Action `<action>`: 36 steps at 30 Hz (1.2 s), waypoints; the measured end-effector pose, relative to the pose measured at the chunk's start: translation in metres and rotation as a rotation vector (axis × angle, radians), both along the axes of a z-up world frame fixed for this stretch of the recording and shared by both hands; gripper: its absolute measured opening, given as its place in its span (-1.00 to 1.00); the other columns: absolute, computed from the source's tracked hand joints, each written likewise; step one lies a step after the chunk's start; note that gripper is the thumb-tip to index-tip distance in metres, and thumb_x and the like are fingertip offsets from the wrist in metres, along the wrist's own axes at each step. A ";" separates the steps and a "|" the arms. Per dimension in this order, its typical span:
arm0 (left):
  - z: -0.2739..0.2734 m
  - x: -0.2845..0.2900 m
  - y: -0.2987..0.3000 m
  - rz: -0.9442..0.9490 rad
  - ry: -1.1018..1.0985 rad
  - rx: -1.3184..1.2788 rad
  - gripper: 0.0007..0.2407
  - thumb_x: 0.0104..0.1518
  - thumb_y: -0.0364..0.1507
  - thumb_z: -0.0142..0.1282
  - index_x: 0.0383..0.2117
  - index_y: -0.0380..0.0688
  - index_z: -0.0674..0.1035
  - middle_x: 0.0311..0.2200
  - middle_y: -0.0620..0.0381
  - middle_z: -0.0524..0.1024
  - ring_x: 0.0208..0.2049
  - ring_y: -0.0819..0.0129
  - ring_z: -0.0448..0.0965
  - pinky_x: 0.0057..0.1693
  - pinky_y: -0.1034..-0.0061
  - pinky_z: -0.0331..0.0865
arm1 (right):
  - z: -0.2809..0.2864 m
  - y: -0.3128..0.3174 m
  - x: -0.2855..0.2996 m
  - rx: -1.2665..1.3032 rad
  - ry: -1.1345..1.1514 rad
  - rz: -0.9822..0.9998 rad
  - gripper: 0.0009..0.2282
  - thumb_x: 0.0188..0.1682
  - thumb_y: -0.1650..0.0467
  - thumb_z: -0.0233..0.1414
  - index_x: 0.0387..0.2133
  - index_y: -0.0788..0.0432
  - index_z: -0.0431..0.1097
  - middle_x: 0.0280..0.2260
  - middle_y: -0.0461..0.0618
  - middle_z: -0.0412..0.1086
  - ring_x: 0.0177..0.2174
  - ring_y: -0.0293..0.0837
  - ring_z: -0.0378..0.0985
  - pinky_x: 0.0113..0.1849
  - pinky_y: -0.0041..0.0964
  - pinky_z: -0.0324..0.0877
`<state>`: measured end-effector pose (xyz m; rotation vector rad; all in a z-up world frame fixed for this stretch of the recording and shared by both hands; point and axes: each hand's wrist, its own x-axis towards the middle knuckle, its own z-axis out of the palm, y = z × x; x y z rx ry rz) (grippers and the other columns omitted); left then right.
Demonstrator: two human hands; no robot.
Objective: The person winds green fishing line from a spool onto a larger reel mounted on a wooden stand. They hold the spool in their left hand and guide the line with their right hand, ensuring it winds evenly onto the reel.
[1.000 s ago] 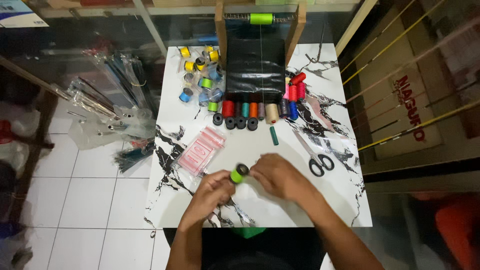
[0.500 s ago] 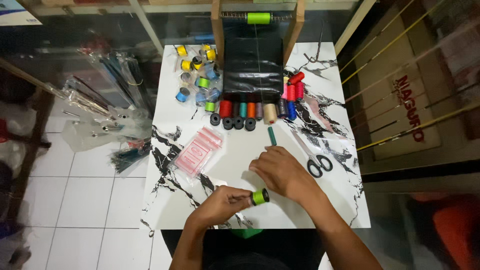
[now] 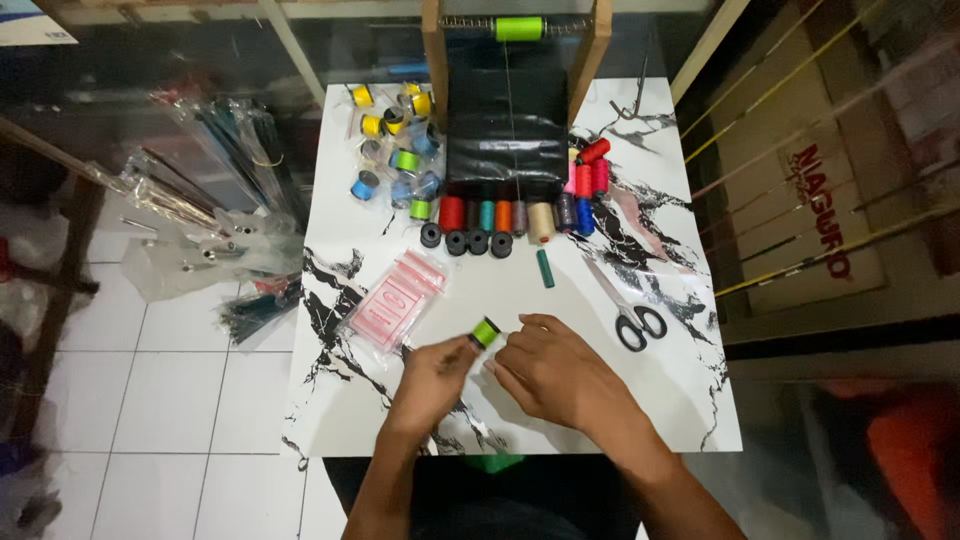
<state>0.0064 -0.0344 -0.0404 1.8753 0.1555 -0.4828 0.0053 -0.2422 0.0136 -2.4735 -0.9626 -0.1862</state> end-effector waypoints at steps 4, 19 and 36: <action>0.022 -0.009 -0.005 -0.173 0.074 -0.095 -0.73 0.29 -0.42 0.08 0.01 -0.27 0.68 -0.14 -0.24 0.70 -0.16 0.15 0.68 -0.04 0.22 0.52 | -0.005 -0.006 0.027 0.044 -0.025 0.048 -0.77 0.07 0.30 0.14 -0.58 0.09 0.48 -0.63 -0.08 0.35 -0.46 -0.09 0.53 0.08 -0.09 0.40; -0.001 0.008 0.000 0.019 -0.085 -0.314 -0.80 0.21 -0.57 0.15 -0.09 -0.27 0.73 -0.59 0.14 0.57 -0.58 0.60 0.36 -0.40 0.69 0.25 | -0.001 -0.006 -0.008 0.129 0.312 -0.095 -0.87 0.13 0.38 0.04 -0.35 0.14 0.51 -0.49 0.04 0.49 -0.31 0.01 0.62 0.24 0.13 0.23; 0.028 -0.015 -0.005 -0.248 -0.088 -0.298 -0.77 0.19 -0.52 0.21 -0.04 -0.11 0.73 -0.41 -0.05 0.74 -0.37 0.46 0.42 -0.23 0.41 0.47 | -0.020 -0.024 0.008 0.485 0.364 -0.151 -0.63 0.21 0.33 -0.05 -0.67 0.07 0.37 -0.63 -0.14 0.32 -0.45 -0.09 0.52 0.03 -0.03 0.39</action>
